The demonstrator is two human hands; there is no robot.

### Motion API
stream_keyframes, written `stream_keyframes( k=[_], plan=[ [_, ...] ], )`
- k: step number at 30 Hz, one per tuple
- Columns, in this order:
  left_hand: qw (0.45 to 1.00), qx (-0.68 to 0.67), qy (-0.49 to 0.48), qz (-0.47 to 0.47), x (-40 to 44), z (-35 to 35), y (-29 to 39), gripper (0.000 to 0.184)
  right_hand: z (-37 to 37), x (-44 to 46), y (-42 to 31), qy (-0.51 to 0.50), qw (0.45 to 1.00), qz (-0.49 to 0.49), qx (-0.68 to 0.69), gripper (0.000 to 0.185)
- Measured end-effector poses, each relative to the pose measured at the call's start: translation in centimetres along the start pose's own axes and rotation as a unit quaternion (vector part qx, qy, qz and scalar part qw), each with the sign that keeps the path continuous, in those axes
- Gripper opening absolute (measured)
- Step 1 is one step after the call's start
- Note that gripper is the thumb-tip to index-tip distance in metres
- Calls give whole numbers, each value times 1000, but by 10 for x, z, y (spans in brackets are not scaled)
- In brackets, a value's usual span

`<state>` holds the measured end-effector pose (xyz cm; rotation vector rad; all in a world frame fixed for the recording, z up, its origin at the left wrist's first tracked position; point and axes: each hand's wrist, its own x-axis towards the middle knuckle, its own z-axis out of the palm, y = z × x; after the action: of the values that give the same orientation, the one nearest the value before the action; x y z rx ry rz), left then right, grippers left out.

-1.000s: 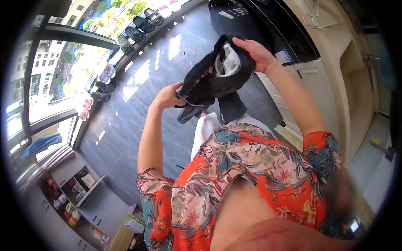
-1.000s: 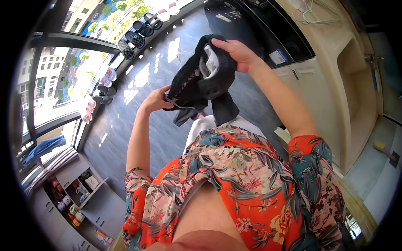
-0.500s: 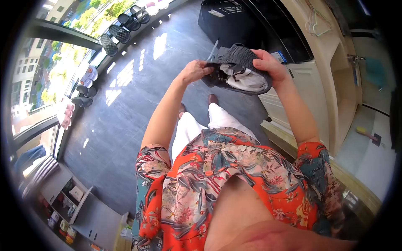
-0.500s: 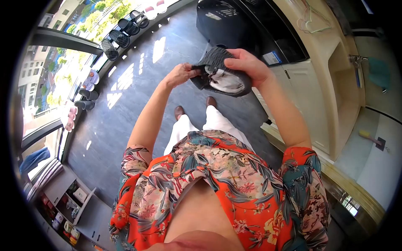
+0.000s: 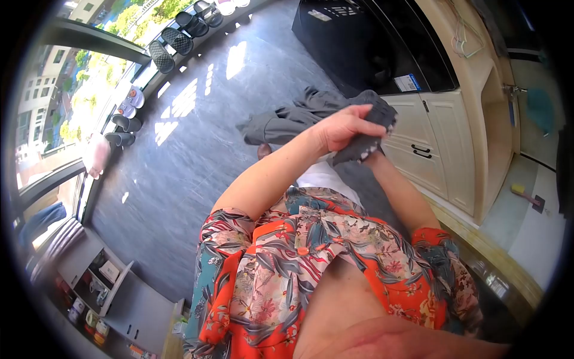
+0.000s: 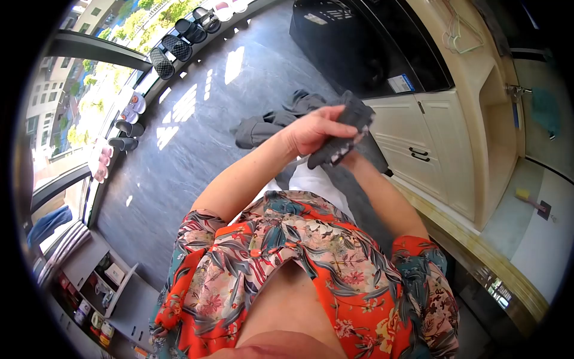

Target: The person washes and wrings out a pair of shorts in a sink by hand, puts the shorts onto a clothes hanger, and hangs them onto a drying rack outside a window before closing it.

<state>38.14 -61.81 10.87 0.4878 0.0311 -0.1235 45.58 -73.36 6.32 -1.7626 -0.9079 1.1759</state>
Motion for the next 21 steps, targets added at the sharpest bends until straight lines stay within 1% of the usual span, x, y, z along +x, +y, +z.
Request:
stream_keyframes(
  k=[2, 3, 5, 7, 11, 14, 17, 18, 19, 21],
  plan=[
    [998, 8, -47, -42, -9, 29, -2, 42, 29, 10, 6, -27, 993, 32, 106, 30],
    [997, -3, -73, -29, -8, 40, -7, 42, 32, 17, 6, -30, 989, 37, 143, 30],
    [996, 14, -83, -6, -11, 52, -7, 35, 29, 26, 2, -26, 981, 37, 188, 30],
    [996, 44, -81, 6, -19, 56, -5, 36, 19, 28, -5, -22, 978, 31, 205, 29],
    [997, 58, -54, 22, -36, 56, -2, 39, -8, 20, -31, -10, 984, 4, 180, 29],
    [995, 25, -89, 25, -36, 60, -2, 41, -23, 11, -54, 4, 990, -21, 139, 28],
    [987, 49, -154, 0, -37, 82, -6, 43, -34, 8, -73, 20, 994, -45, 95, 28],
    [981, 28, -189, 19, -38, 92, -6, 43, -35, 8, -78, 25, 995, -51, 85, 28],
    [977, 3, -213, -7, -43, 99, -3, 44, -37, 9, -82, 30, 995, -57, 75, 28],
    [966, 11, -258, -12, -47, 117, -1, 45, -41, 11, -89, 39, 995, -65, 58, 28]
  ],
)
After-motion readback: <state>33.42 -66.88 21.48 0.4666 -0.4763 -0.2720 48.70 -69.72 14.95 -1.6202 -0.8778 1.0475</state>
